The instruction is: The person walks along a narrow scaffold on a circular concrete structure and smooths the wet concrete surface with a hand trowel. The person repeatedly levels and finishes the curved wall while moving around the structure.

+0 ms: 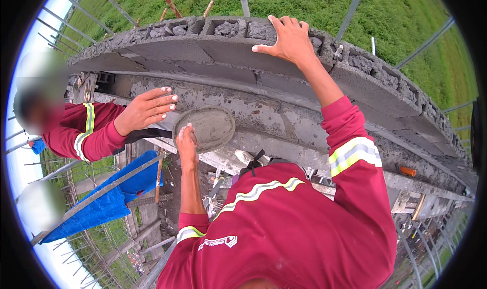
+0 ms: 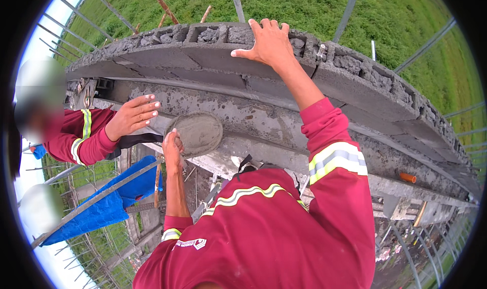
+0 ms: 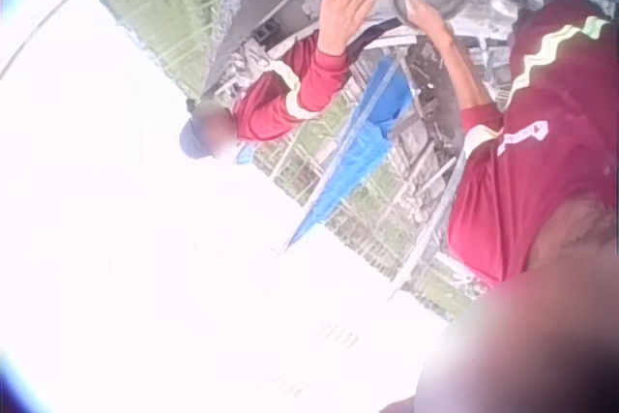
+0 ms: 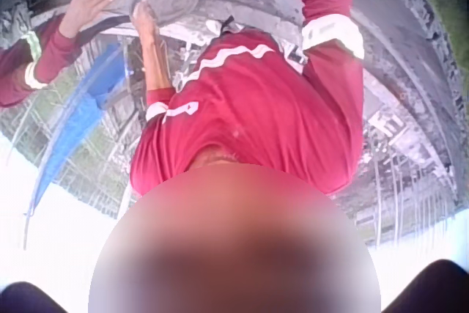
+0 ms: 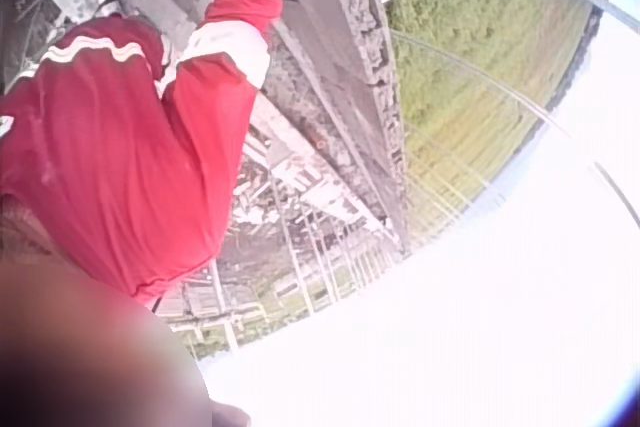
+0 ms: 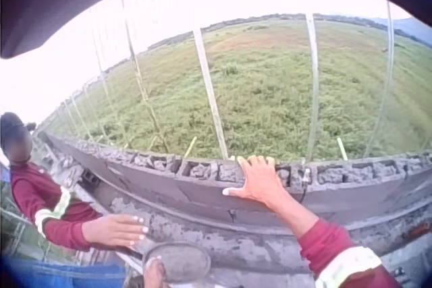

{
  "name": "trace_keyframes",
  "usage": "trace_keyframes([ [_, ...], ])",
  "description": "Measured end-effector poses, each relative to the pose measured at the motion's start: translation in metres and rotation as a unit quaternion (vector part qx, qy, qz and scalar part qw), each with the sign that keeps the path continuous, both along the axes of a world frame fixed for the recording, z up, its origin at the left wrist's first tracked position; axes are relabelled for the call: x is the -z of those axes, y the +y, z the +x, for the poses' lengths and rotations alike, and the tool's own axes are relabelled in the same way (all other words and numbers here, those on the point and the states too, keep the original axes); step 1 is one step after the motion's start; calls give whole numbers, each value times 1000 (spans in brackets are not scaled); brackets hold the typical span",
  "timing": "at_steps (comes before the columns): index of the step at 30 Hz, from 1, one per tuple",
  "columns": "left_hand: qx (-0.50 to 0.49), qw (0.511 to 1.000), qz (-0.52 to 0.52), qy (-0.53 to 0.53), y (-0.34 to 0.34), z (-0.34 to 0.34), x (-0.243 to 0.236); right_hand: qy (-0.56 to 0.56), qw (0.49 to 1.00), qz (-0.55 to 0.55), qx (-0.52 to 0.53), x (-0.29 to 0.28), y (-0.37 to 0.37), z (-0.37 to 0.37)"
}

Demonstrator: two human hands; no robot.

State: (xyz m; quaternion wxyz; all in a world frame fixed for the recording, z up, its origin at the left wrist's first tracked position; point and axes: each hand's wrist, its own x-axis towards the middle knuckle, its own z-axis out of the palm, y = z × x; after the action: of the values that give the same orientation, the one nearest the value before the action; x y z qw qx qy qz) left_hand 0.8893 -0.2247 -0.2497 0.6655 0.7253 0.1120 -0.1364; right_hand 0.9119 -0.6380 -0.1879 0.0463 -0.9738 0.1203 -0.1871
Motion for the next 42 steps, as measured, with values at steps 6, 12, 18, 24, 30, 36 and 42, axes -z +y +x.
trace_keyframes([
  [6, 53, 995, -75, 48, -47, -14, -21, 1, 1000, 7, 3, 9, -1, 2],
  [12, 146, 973, -154, 84, -95, -41, -34, -2, 1000, 10, 10, 12, 0, 3],
  [18, 238, 946, -167, 144, -170, -76, -1, 21, 999, 34, 20, 4, 1, -1],
  [24, 412, 885, -200, 87, -221, -115, 93, 30, 997, 76, 14, -5, 0, -10],
  [30, 483, 796, -132, 340, -312, -122, 192, 21, 997, 77, 13, -6, -3, -12],
  [36, 528, 834, 10, 161, -342, -166, 242, 21, 995, 92, 17, -12, -3, -14],
  [42, 600, 784, 70, 142, -335, -187, 263, -24, 995, 94, 12, -3, -2, -9],
])
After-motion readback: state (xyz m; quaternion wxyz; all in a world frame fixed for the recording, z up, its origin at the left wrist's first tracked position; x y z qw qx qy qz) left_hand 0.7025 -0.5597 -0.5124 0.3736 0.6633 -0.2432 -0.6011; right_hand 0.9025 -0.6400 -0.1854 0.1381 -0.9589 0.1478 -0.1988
